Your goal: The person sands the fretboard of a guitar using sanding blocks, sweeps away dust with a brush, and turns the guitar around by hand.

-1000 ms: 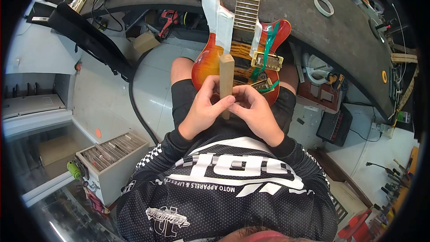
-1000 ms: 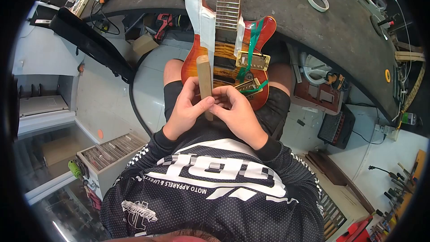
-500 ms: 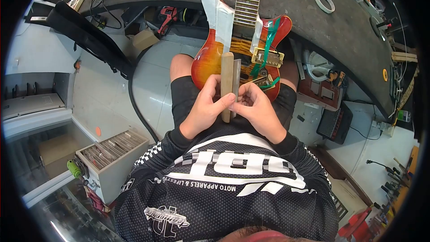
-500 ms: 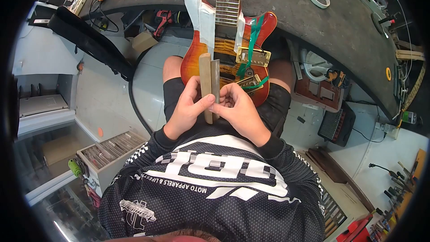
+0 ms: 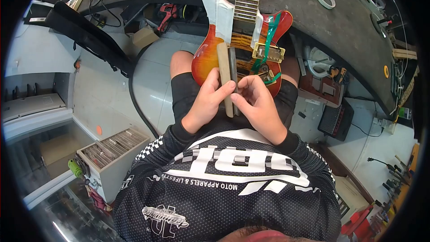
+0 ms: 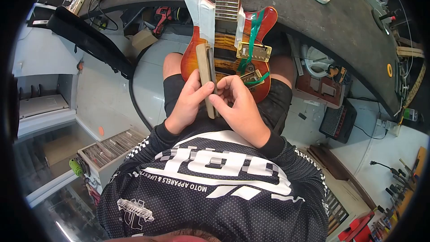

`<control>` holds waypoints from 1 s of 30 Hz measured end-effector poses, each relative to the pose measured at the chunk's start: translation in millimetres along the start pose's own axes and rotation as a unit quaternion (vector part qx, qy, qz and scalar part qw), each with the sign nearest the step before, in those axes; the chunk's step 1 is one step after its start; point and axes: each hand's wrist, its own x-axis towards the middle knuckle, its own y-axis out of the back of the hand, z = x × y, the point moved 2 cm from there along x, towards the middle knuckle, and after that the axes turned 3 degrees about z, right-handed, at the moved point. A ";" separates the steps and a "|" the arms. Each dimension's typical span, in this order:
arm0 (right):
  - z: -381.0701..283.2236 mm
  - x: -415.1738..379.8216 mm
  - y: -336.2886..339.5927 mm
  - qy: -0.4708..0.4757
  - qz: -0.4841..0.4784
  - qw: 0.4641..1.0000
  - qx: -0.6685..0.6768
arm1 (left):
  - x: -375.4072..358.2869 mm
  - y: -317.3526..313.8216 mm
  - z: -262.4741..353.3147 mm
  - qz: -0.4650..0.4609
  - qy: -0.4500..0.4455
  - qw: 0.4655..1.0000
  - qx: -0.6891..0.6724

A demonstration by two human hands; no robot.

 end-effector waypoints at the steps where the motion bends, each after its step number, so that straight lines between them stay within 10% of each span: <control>1: -0.1 -1.0 -0.7 0.010 0.007 1.000 0.011 | 0.7 3.8 -0.3 -0.006 0.008 1.000 0.004; 10: -22.9 -0.7 -1.3 0.072 0.010 0.982 -0.174 | -1.3 -2.5 1.5 -0.038 0.018 0.997 -0.062; 30: -29.2 34.1 17.4 -0.024 0.009 0.999 0.037 | -4.3 -26.4 20.0 -0.062 0.010 0.998 -0.013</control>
